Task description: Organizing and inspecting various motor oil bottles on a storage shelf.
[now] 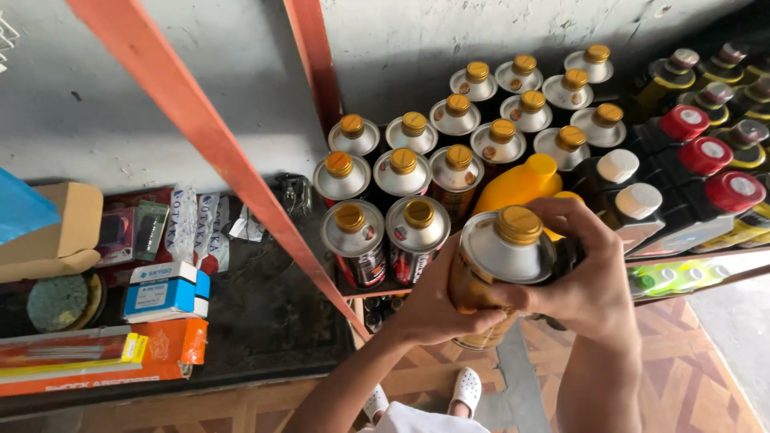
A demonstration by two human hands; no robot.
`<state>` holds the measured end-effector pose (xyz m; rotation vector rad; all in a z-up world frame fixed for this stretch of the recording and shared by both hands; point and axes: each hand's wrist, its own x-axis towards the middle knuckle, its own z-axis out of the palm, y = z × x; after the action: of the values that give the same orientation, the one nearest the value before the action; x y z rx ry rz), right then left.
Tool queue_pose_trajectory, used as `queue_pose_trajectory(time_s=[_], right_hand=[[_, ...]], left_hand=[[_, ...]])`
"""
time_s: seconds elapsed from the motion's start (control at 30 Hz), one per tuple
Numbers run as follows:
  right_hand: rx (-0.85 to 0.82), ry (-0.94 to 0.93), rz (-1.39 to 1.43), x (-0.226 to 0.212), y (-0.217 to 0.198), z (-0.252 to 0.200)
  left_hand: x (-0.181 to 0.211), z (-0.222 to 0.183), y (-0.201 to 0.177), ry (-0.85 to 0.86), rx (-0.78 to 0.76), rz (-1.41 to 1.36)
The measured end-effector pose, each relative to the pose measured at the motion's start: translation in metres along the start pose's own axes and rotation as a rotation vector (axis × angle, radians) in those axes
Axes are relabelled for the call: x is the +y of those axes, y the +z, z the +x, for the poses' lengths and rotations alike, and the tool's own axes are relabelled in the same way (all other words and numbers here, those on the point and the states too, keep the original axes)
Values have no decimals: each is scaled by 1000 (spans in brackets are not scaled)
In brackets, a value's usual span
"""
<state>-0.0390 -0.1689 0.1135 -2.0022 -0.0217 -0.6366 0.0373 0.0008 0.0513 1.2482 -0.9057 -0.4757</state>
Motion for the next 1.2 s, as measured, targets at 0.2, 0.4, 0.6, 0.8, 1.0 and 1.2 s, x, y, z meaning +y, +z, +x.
queue_pose_trajectory(time_s=[0.2, 0.4, 0.6, 0.8, 1.0, 1.2], right_hand=[[395, -149, -169, -5, 75, -38], [357, -496, -411, 58, 102, -101], [357, -350, -122, 44, 67, -75], [443, -554, -142, 52, 24, -80], [236, -394, -206, 77, -7, -130], [-36, -388, -181, 97, -52, -135]], left_hand=[[-50, -20, -13, -61, 73, -300], [-57, -33, -22, -47, 157, -287], [-32, -38, 11, -19, 71, -299], [-50, -29, 60, -226, 182, -162], [-65, -6, 82, -21, 279, -453], [-77, 6, 120, -60, 328, -534]])
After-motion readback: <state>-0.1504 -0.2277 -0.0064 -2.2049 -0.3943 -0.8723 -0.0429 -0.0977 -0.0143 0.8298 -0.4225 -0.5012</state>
